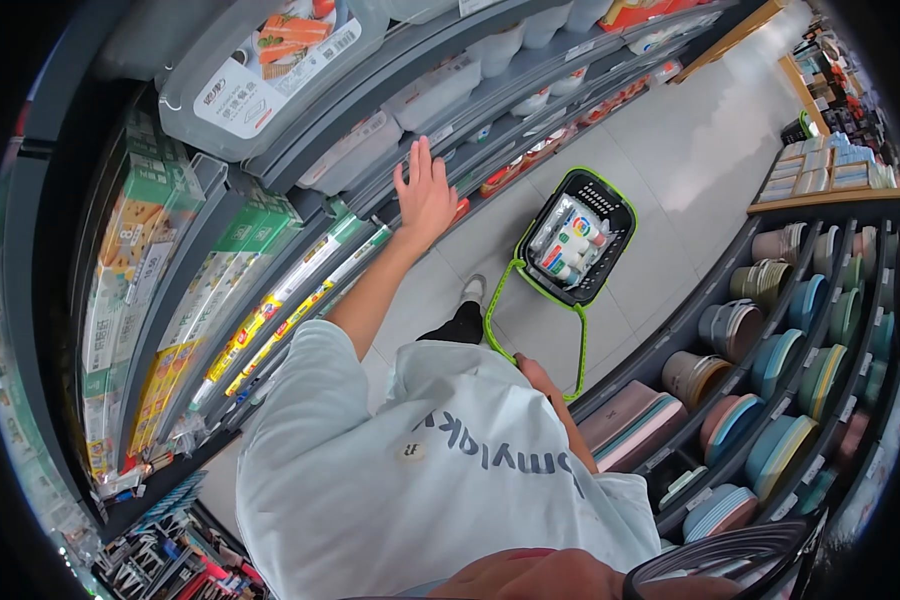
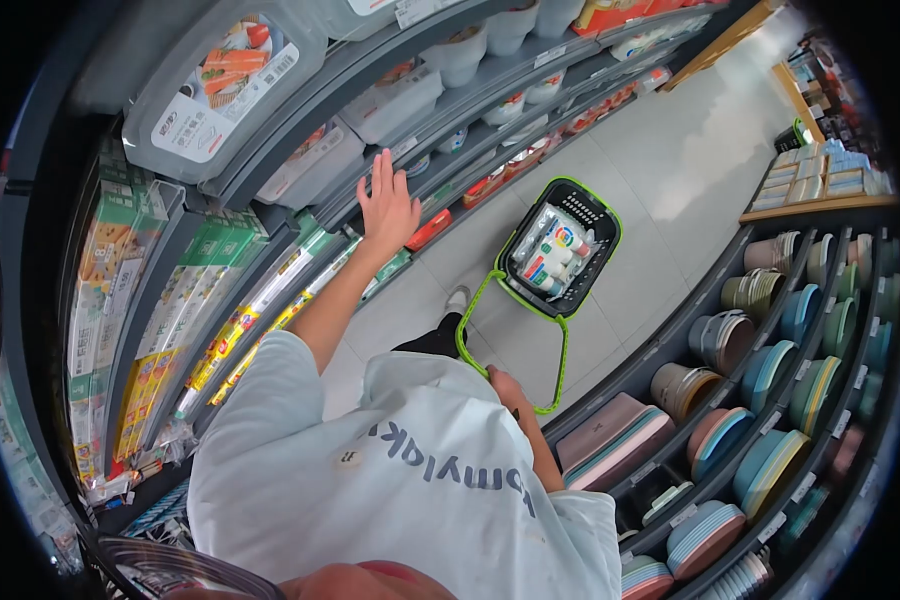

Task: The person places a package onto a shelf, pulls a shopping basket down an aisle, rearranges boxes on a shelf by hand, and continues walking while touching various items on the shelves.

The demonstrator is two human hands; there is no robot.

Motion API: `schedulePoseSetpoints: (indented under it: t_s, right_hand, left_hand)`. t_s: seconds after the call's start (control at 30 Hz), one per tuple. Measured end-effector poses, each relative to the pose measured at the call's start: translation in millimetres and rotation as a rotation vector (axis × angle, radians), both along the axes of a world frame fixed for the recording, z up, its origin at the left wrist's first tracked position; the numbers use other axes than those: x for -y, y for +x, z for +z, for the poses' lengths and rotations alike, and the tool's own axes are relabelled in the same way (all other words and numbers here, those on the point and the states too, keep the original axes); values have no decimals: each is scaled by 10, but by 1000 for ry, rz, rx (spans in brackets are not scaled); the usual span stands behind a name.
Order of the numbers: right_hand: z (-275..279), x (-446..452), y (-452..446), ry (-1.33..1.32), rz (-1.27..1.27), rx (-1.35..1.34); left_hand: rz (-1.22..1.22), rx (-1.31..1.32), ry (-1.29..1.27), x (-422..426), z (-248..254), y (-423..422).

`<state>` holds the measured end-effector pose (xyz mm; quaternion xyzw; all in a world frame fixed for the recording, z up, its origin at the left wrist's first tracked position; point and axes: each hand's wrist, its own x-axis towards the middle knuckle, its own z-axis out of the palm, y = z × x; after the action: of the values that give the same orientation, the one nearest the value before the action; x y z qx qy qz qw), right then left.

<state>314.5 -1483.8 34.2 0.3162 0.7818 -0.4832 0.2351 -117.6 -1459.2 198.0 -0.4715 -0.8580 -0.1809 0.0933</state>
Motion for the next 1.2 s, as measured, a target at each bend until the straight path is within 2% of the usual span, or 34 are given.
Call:
schedulePoseSetpoints:
  t_s: [0.27, 0.43, 0.53, 1.03, 1.2]
  right_hand:
    - [116, -341, -357, 17, -33, -43]
    - [399, -449, -667, 258, -101, 101]
    - [465, -559, -818, 338, -174, 95]
    - [205, -1119, -968, 382, -172, 76]
    - [273, -1387, -931, 285, -145, 99]
  left_hand:
    - [-10, 53, 46, 10, 5, -48]
    - [-26, 115, 33, 24, -8, -100]
    - [-15, 136, 14, 19, -66, -120]
    - [-13, 162, -82, -31, 27, -41]
    - [10, 167, -71, -133, 125, 62]
